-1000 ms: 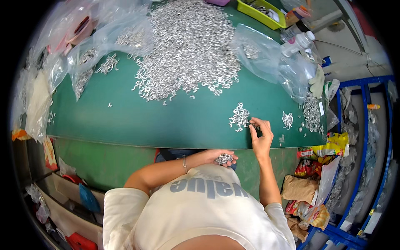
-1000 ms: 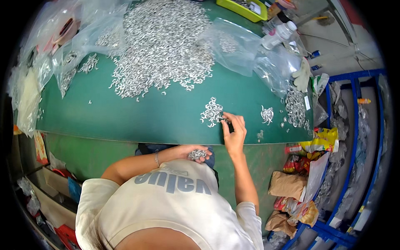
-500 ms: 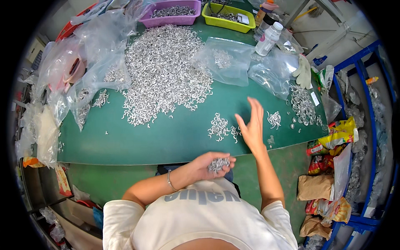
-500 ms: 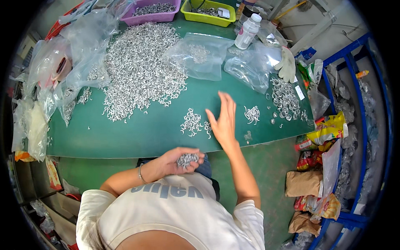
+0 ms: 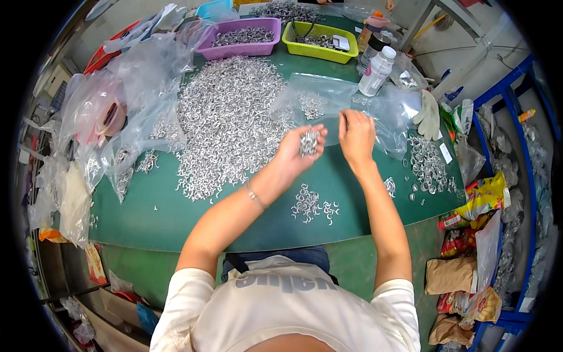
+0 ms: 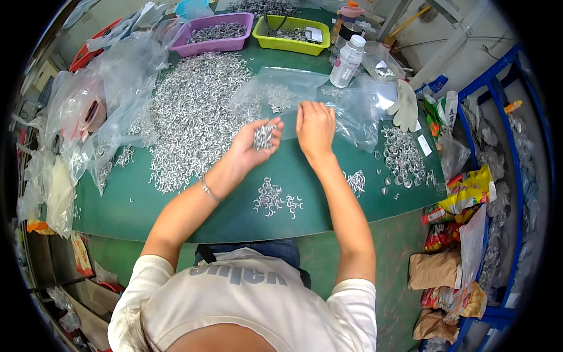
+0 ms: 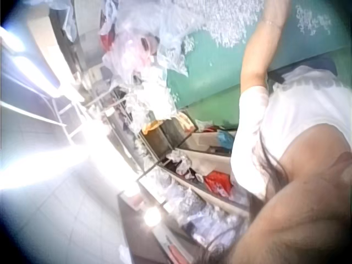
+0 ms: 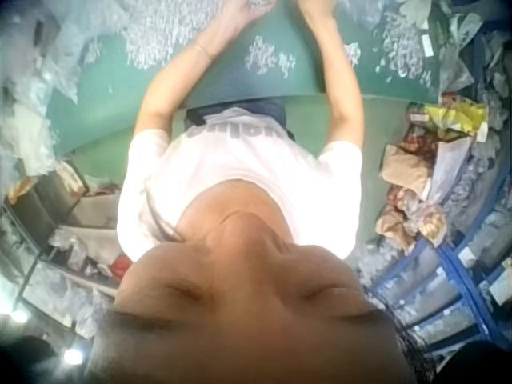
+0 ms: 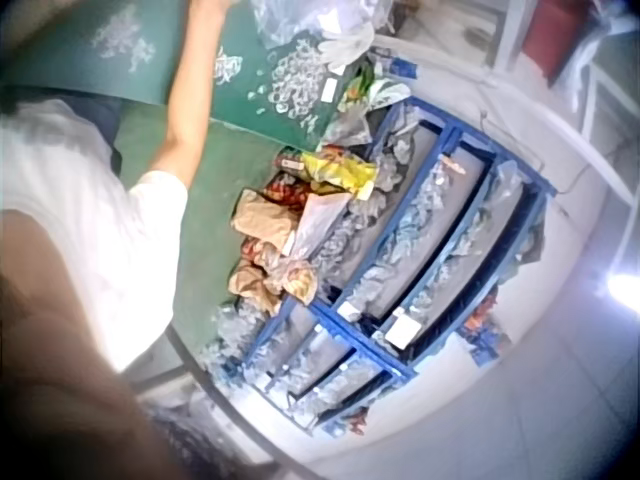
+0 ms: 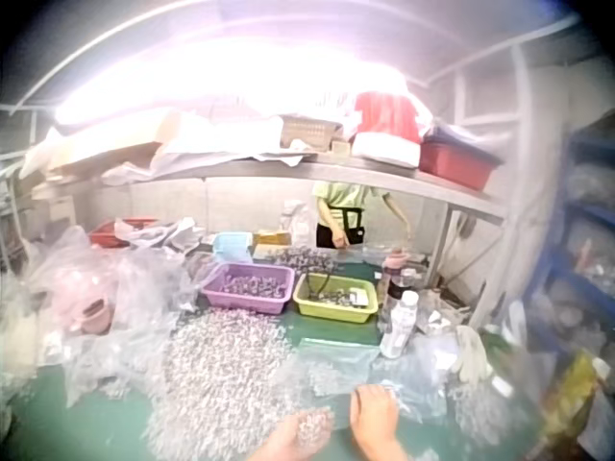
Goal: The person sorts and counts small silver-colored metal hooks on a green work table, gathering them into small piles and placing them into plastic bags by hand.
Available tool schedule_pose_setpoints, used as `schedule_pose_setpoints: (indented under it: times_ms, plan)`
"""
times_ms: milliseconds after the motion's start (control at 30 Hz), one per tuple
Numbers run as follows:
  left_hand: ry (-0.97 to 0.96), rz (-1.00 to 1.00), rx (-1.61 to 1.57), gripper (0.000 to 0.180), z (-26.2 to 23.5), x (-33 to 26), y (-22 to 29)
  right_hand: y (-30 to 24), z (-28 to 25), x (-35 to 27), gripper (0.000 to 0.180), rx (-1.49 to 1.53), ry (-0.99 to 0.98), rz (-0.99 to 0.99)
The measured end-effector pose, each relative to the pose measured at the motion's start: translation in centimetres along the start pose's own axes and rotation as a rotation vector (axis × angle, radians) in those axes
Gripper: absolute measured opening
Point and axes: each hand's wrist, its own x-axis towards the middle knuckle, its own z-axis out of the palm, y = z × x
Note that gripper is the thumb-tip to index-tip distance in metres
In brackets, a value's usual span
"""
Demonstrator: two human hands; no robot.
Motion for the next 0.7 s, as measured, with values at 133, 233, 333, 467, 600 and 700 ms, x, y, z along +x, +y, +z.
schedule_pose_setpoints:
  times_ms: [133, 233, 333, 467, 600, 700]
  plan:
    - [0.045, 0.106, -0.091, 0.024, 1.7, 3.7, 1.7, 0.2, -0.3, 0.6, 0.007, 0.033, -0.02, 0.017]
    - [0.06, 0.205, -0.133, 0.029, 1.9, 4.4, 1.8, 0.2, -0.6, 0.8, 0.008, 0.146, -0.043, 0.096]
    - [0.063, 0.305, -0.114, 0.035, 2.0, 5.1, 2.1, 0.5, -0.5, 0.7, 0.009, 0.201, -0.054, 0.141]
    - [0.039, 0.383, -0.003, 0.034, 2.7, 5.8, 3.0, 0.5, -0.6, 0.9, 0.009, 0.249, -0.079, 0.169]
    - [0.085, 0.541, 0.226, 0.04, 5.2, 4.5, 2.9, 0.7, -0.8, 1.4, 0.008, 0.29, -0.081, 0.176]
    - [0.039, 0.517, 0.294, 0.041, 4.7, 4.4, 3.9, 0.6, -0.8, 1.5, 0.007, 0.309, -0.079, 0.165]
